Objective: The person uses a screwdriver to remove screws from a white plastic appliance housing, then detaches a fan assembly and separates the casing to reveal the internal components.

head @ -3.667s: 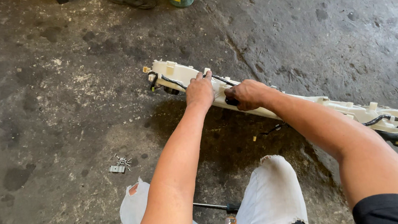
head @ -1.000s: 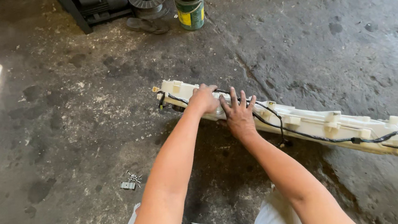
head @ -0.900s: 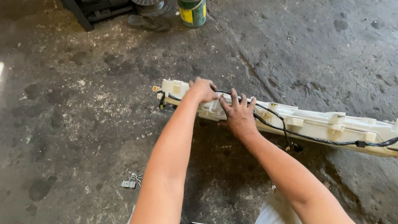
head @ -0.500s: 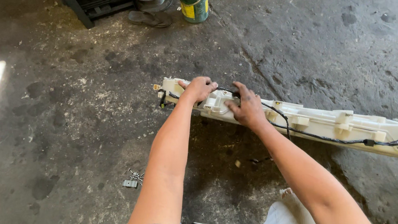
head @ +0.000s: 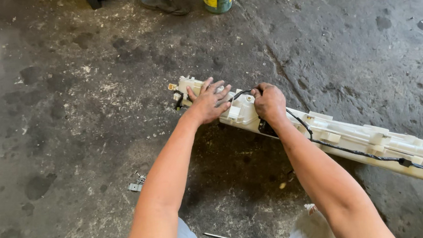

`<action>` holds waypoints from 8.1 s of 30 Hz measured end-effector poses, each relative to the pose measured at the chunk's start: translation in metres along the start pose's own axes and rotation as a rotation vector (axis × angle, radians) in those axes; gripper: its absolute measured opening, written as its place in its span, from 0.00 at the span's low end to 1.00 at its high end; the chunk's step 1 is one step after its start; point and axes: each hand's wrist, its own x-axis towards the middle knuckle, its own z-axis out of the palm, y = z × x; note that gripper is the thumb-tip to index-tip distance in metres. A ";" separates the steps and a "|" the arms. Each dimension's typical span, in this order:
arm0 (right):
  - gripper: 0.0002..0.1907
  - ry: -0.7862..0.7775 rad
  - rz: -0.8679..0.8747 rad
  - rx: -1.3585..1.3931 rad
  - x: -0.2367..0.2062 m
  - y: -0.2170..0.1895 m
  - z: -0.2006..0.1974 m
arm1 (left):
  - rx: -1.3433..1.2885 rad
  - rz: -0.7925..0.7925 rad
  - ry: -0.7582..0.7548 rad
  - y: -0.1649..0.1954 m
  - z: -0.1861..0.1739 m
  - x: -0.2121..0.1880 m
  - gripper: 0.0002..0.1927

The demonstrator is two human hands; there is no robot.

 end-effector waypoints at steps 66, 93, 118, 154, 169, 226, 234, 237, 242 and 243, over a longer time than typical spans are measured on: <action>0.53 -0.276 -0.278 -0.897 -0.114 -0.011 -0.066 | -0.031 -0.061 0.034 -0.003 0.017 -0.015 0.47; 0.31 -0.626 -1.354 -0.809 -0.243 -0.027 0.099 | -1.862 -0.695 0.627 -0.019 0.279 -0.201 0.20; 0.30 -0.889 -1.088 -1.115 -0.239 -0.083 0.159 | -0.705 -1.314 0.439 -0.127 0.202 -0.211 0.18; 0.17 -0.958 -1.054 -0.842 -0.369 -0.054 0.154 | -0.535 -0.699 0.006 -0.109 0.080 -0.252 0.18; 0.26 -1.173 -0.337 -0.684 -0.139 -0.213 0.036 | -0.744 -0.332 0.056 -0.173 0.118 -0.229 0.46; 0.22 -0.507 -0.535 -0.352 -0.171 -0.275 0.080 | -0.699 -0.378 0.198 -0.165 0.116 -0.234 0.20; 0.26 -0.844 -0.868 -0.909 -0.166 -0.271 0.104 | -1.461 -0.304 0.005 -0.172 0.125 -0.221 0.15; 0.30 -0.829 -1.073 -0.774 -0.158 -0.266 0.097 | -1.916 -0.296 0.089 -0.173 0.130 -0.229 0.11; 0.23 -0.870 -0.814 -0.604 -0.169 -0.282 0.080 | -1.125 -0.184 0.120 -0.176 0.131 -0.225 0.19; 0.27 -0.940 -0.521 -0.713 -0.175 -0.289 0.081 | -0.743 -0.242 0.134 -0.175 0.131 -0.222 0.21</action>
